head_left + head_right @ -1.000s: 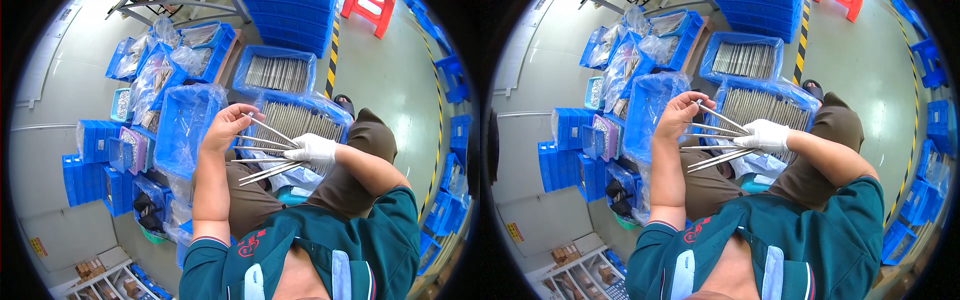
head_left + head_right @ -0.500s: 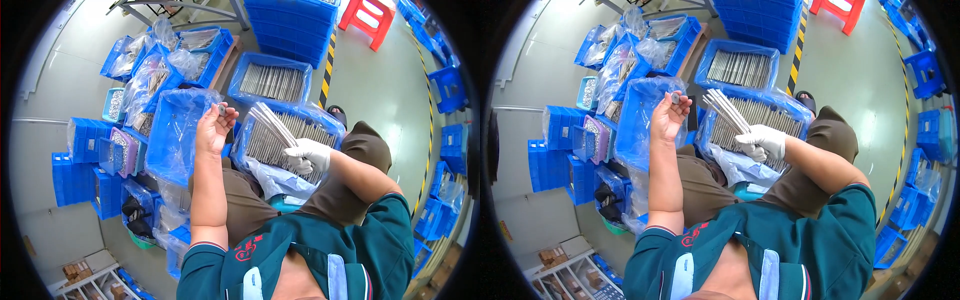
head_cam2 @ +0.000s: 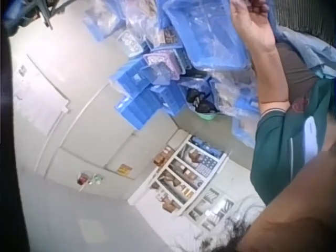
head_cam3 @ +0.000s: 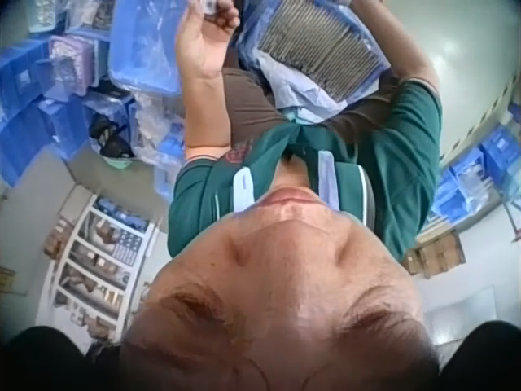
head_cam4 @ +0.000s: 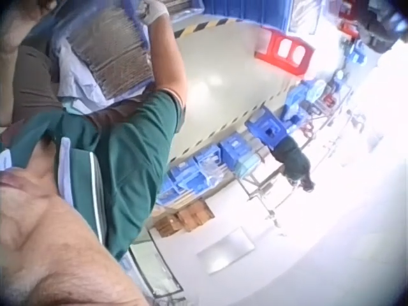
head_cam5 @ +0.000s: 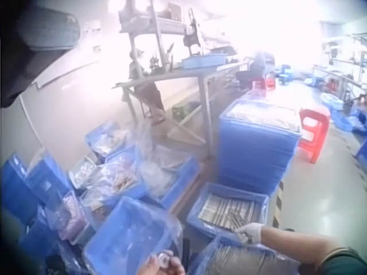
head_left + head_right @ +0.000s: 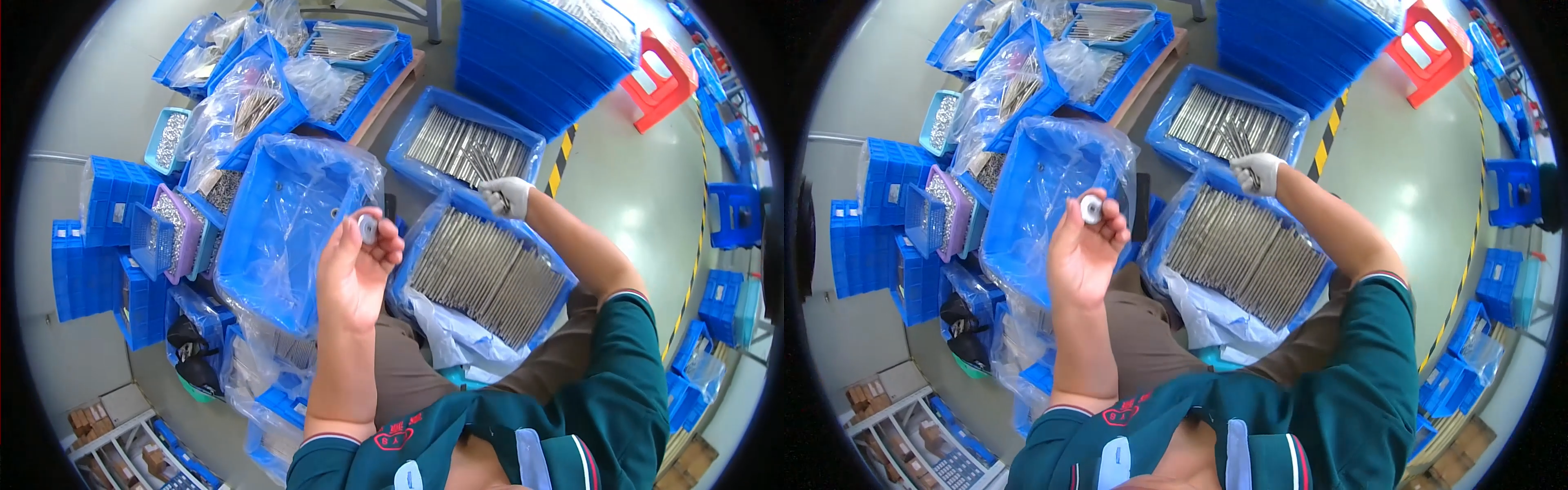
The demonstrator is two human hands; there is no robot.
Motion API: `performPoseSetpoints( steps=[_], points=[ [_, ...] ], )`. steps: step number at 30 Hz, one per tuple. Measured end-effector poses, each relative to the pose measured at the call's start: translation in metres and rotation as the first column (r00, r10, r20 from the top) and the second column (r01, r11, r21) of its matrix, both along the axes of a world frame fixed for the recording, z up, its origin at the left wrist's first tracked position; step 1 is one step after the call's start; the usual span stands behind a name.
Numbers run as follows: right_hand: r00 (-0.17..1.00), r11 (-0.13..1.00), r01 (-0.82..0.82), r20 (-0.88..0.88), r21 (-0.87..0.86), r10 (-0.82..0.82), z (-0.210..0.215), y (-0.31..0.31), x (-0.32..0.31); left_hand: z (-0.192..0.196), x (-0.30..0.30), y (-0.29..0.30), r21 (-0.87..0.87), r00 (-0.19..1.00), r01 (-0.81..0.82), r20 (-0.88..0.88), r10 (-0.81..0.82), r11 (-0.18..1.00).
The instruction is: Sorting and inspecting thin metal rods from bins and arranging them for processing.
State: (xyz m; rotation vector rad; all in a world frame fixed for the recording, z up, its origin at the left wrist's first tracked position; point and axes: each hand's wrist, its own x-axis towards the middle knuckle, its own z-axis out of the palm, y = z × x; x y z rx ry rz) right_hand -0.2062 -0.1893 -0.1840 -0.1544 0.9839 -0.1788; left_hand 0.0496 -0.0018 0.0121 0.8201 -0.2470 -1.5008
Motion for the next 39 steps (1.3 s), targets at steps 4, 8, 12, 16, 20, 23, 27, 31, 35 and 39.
performPoseSetpoints(
  steps=[4,8,12,16,20,23,27,31,35,39],
  points=[
    [0.998,0.998,0.059,0.0,-0.008,-0.059,-0.078,-0.066,0.043,0.001,0.01,-0.006,0.036,0.998,-0.038,-0.05,0.04,0.999],
    [0.982,0.981,0.19,-0.003,-0.029,-0.19,-0.136,-0.099,0.092,-0.005,0.026,-0.014,0.108,0.994,-0.08,-0.062,0.087,0.991],
    [0.948,0.95,0.31,0.083,-0.028,-0.306,-0.184,-0.127,0.13,-0.01,0.04,-0.021,0.167,0.996,-0.085,-0.016,0.089,0.982],
    [0.904,0.89,0.421,-0.005,-0.176,-0.428,-0.229,-0.16,0.144,-0.012,0.047,-0.029,0.22,0.997,-0.076,-0.005,0.08,0.973],
    [0.895,0.893,0.371,-0.161,-0.255,-0.417,-0.247,-0.167,0.174,-0.022,0.049,-0.033,0.248,0.992,-0.121,0.001,0.125,0.961],
    [0.918,0.919,0.107,-0.317,-0.38,-0.238,-0.239,-0.178,0.184,-0.024,0.05,-0.037,0.277,0.993,-0.109,-0.012,0.117,0.955],
    [0.337,0.531,-0.812,-0.938,-0.241,0.088,-0.228,-0.204,0.172,-0.025,0.049,-0.039,0.277,0.995,-0.092,-0.014,0.1,0.956],
    [0.171,0.431,-0.891,-0.985,-0.143,0.028,-0.228,-0.202,0.149,-0.023,0.048,-0.037,0.272,0.996,-0.077,-0.015,0.084,0.959],
    [0.221,0.579,-0.793,-0.975,-0.188,-0.014,-0.229,-0.193,0.149,-0.021,0.049,-0.033,0.274,0.996,-0.08,-0.007,0.085,0.958],
    [0.269,0.46,-0.837,-0.955,-0.297,-0.127,-0.237,-0.179,0.178,-0.015,0.049,-0.027,0.281,0.995,-0.102,0.013,0.103,0.954]
  ],
)
